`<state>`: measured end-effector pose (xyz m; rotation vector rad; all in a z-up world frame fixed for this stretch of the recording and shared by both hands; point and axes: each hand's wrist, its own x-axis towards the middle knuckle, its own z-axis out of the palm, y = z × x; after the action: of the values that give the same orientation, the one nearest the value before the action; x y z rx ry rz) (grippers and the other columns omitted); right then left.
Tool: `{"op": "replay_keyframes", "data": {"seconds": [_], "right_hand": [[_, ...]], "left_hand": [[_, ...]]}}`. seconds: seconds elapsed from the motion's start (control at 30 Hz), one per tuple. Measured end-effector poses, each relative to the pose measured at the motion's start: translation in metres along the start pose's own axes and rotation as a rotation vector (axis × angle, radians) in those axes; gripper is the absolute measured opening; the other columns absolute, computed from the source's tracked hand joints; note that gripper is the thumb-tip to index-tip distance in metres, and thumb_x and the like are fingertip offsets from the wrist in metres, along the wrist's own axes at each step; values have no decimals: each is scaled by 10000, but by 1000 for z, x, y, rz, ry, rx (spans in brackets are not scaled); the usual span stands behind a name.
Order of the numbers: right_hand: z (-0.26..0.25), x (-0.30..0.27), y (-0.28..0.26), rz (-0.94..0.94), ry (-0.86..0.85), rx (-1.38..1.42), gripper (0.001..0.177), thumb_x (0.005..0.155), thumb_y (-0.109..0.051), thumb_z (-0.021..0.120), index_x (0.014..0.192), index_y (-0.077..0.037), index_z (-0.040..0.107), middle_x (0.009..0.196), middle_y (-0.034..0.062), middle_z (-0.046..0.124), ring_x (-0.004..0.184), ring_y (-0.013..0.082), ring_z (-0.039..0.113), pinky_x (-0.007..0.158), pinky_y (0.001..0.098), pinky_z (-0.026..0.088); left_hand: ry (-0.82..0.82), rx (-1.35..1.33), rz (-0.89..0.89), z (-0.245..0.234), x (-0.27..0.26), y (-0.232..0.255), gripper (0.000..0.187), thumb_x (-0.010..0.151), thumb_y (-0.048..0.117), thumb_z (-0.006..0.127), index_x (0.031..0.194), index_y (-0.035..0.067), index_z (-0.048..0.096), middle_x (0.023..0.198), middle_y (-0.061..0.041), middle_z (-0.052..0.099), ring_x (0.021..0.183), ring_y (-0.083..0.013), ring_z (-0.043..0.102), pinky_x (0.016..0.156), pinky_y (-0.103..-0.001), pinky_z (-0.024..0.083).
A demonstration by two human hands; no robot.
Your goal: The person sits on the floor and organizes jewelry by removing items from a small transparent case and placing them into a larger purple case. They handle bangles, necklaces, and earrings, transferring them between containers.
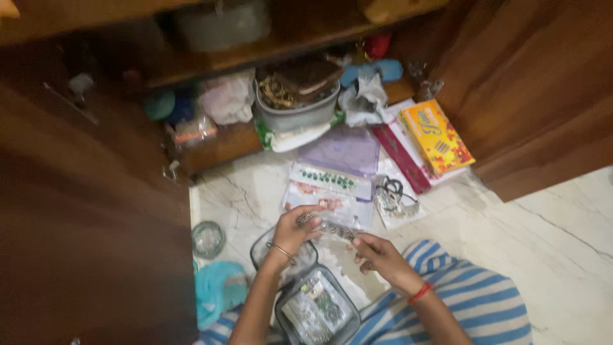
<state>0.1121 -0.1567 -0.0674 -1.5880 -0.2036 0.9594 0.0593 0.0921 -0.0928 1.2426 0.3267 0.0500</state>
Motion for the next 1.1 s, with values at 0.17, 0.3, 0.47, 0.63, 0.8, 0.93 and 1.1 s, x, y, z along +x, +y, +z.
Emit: {"op": "replay_keyframes", "data": {"seconds": [0.17, 0.3, 0.47, 0.63, 0.8, 0.93, 1.1], "right_hand": [[-1, 48, 15, -100, 49, 128, 422, 928, -173, 663, 1305, 5, 596, 1112, 79, 723, 947, 192, 725, 818, 332, 621], [14, 86, 37, -140, 28, 167, 412, 940, -96, 678, 1298, 82, 580, 1149, 108, 706, 1006, 211, 729, 902, 331, 626], [47, 100, 43, -195, 73, 37, 389, 914, -69, 716, 1265, 68, 618, 1144, 118, 727, 1029, 181, 718, 920, 282, 583], [39, 64, 13, -202, 307, -293, 248, 870, -90, 655, 1084, -5, 747, 1168, 55, 768, 866, 232, 763, 782, 338, 615], [32, 64, -24, -468, 780, -940, 365, 831, -309, 791, 1055, -25, 741, 1033, 191, 682, 990, 373, 636, 866, 492, 434], [42, 76, -26, -360, 765, -1054, 323, 789, -343, 773, 983, -85, 762, 1030, 139, 704, 1008, 376, 623, 892, 491, 350], [11, 77, -11, -316, 464, -367, 208, 910, -255, 699, 1027, -83, 684, 1012, 51, 755, 976, 208, 696, 887, 385, 500]], "left_hand": [[95, 508, 107, -40, 55, 2, 295, 821, 18, 791, 1109, 75, 763, 887, -3, 769, 621, -117, 666, 559, -287, 569], [228, 741, 198, -51, 86, 7, 256, 810, 66, 817, 1060, 87, 766, 847, -89, 749, 710, -214, 693, 683, -340, 565], [435, 1036, 241, -30, 108, 18, 238, 780, 36, 790, 1001, 125, 789, 1034, -172, 697, 966, -372, 684, 860, -440, 549], [329, 1399, 122, -13, 88, 30, 393, 733, -47, 706, 1080, 136, 740, 1226, -140, 588, 1177, -362, 561, 909, -447, 535], [453, 1472, 460, 3, 49, 38, 373, 808, 13, 647, 1165, 97, 718, 1253, -120, 609, 1204, -336, 552, 956, -473, 495], [539, 1223, 471, 23, 0, 34, 291, 901, 74, 620, 1181, 43, 690, 1268, -152, 619, 1189, -373, 550, 973, -493, 473], [577, 818, 419, 34, -65, 23, 257, 943, 49, 619, 1188, 52, 694, 1174, -146, 691, 1091, -328, 650, 954, -411, 524]]}}
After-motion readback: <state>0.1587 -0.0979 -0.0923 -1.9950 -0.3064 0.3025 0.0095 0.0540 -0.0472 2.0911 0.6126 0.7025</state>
